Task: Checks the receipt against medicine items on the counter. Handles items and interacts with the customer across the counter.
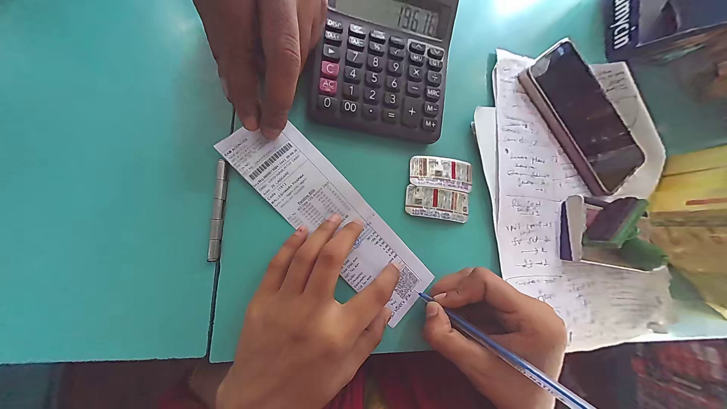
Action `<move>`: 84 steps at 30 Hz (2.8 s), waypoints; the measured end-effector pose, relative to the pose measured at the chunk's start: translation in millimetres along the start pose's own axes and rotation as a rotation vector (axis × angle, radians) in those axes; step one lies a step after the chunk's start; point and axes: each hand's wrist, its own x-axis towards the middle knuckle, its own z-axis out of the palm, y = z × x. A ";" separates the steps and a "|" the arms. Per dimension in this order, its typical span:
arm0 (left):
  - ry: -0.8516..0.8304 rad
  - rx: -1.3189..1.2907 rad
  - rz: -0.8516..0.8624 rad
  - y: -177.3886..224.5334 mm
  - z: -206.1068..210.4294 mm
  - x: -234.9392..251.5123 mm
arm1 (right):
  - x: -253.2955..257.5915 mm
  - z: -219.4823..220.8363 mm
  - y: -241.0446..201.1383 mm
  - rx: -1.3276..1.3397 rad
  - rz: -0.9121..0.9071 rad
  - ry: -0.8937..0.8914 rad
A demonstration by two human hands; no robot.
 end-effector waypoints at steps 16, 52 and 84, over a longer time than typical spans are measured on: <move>0.007 0.001 -0.001 0.3 0.3 -0.1 | 0.8 2.2 -2.0 -0.025 0.017 0.027; 0.008 0.007 0.004 -0.4 0.5 0.8 | 11.2 -9.2 5.7 -0.028 -0.028 -0.055; 0.004 0.019 0.007 -1.0 0.6 0.3 | 9.7 -6.5 4.2 -0.036 0.019 0.006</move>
